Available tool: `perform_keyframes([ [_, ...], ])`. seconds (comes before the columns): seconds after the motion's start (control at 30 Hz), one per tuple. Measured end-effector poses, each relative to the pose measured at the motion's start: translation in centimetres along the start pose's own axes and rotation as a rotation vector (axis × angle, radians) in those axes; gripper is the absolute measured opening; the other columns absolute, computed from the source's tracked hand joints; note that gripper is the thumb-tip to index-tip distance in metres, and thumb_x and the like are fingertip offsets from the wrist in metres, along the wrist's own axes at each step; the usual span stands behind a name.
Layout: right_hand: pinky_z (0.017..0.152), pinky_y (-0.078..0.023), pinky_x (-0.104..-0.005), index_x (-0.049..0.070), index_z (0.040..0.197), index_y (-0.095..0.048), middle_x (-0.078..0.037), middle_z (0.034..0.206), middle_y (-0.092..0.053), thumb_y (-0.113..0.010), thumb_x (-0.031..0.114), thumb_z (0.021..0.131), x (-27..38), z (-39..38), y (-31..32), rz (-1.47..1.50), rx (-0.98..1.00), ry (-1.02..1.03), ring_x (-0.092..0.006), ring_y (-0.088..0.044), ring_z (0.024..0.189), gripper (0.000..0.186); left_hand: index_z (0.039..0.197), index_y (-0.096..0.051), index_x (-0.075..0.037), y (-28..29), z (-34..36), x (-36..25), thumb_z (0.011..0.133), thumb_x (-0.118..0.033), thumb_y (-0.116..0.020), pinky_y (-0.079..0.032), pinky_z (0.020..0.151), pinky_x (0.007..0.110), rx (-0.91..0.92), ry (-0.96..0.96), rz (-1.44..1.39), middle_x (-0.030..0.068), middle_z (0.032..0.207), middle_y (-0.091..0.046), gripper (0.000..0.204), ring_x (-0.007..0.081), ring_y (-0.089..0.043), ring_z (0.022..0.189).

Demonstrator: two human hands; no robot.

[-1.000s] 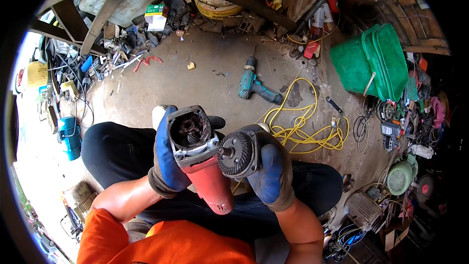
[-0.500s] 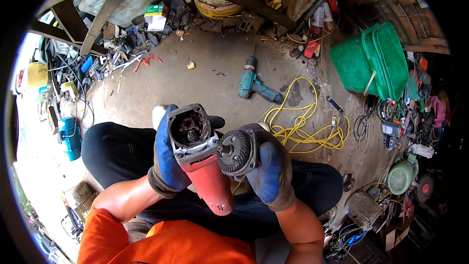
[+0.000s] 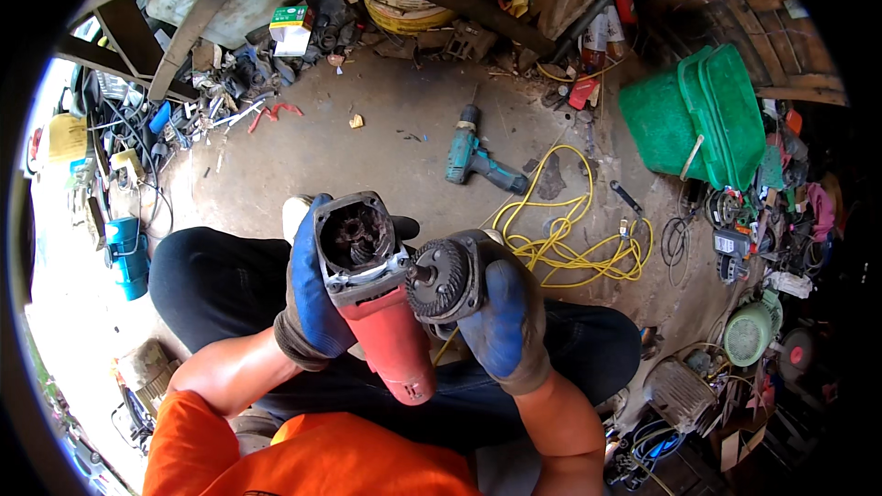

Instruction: The person disassembles a red power tool, removes the internal rotor, and uses a wooden stick to clean debris from the housing. They then reassemble the tool by inserting the rotor back into the casing and twisting the halves together.

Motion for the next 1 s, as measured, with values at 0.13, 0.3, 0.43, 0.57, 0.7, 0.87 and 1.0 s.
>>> perform_keyframes([
  [0.13,0.104,-0.042,-0.0462,0.002,0.133,-0.051,-0.015,0.128,-0.059,-0.047,0.051,0.097,-0.1,0.0,0.0,0.021,-0.018,-0.002,-0.0290,-0.055,0.120,0.061,0.133,-0.043,-0.003,0.0,0.1,0.3,0.102,-0.025,-0.047,-0.056,0.090,0.044,-0.041,0.135,-0.183,0.0239,0.125,-0.056,0.037,0.0296,-0.064,0.104],
  [0.3,0.104,-0.042,-0.0462,0.001,0.133,-0.050,-0.015,0.128,-0.059,-0.048,0.050,0.097,-0.1,0.0,0.1,0.045,-0.014,-0.007,-0.0291,-0.055,0.120,0.061,0.134,-0.043,-0.003,0.0,-0.2,0.7,0.105,-0.031,-0.039,-0.055,0.090,0.045,-0.037,0.088,-0.158,0.0230,0.126,-0.056,0.040,0.0296,-0.063,0.105],
  [0.43,0.104,-0.042,-0.0463,0.001,0.133,-0.050,-0.015,0.128,-0.059,-0.048,0.051,0.097,-0.1,0.0,0.1,0.019,-0.016,-0.006,-0.0292,-0.055,0.120,0.062,0.133,-0.044,-0.003,0.2,0.0,1.3,0.106,-0.036,-0.034,-0.054,0.092,0.045,-0.075,0.190,-0.234,0.0223,0.127,-0.056,0.044,0.0289,-0.063,0.106],
  [0.57,0.104,-0.042,-0.0463,0.002,0.133,-0.050,-0.015,0.129,-0.059,-0.048,0.051,0.096,-0.2,0.0,0.2,0.033,-0.024,-0.009,-0.0291,-0.055,0.120,0.062,0.133,-0.044,-0.003,0.3,0.0,1.2,0.106,-0.037,-0.033,-0.054,0.092,0.044,-0.062,0.175,-0.176,0.0222,0.126,-0.056,0.045,0.0285,-0.063,0.106],
  [0.7,0.104,-0.042,-0.0463,0.002,0.133,-0.051,-0.014,0.129,-0.059,-0.049,0.052,0.096,-0.1,0.0,0.1,0.029,-0.032,-0.019,-0.0289,-0.055,0.120,0.062,0.132,-0.045,-0.003,0.5,0.2,1.8,0.106,-0.037,-0.033,-0.054,0.091,0.044,-0.074,0.188,-0.223,0.0220,0.125,-0.057,0.045,0.0285,-0.063,0.105],
  [0.87,0.105,-0.041,-0.0466,0.003,0.134,-0.050,-0.015,0.131,-0.058,-0.048,0.053,0.096,-0.4,-0.1,0.4,0.033,-0.031,-0.015,-0.0290,-0.054,0.122,0.063,0.131,-0.045,-0.004,0.1,0.1,0.4,0.106,-0.037,-0.033,-0.055,0.089,0.044,-0.054,0.126,-0.118,0.0220,0.124,-0.057,0.044,0.0289,-0.064,0.103],
  [1.0,0.106,-0.040,-0.0467,0.004,0.135,-0.050,-0.015,0.132,-0.057,-0.047,0.056,0.096,-0.4,-0.1,0.4,0.002,-0.011,-0.011,-0.0295,-0.054,0.123,0.065,0.131,-0.046,-0.004,0.1,0.0,-0.1,0.106,-0.036,-0.033,-0.055,0.089,0.045,-0.033,0.093,-0.010,0.0229,0.125,-0.057,0.043,0.0297,-0.064,0.103],
])
Point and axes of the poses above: each hand's wrist, its own z-axis towards the middle knuckle, its own y-axis out of the back of the hand, x = y × z, the point moved 4 cm from there along z, towards the middle knuckle
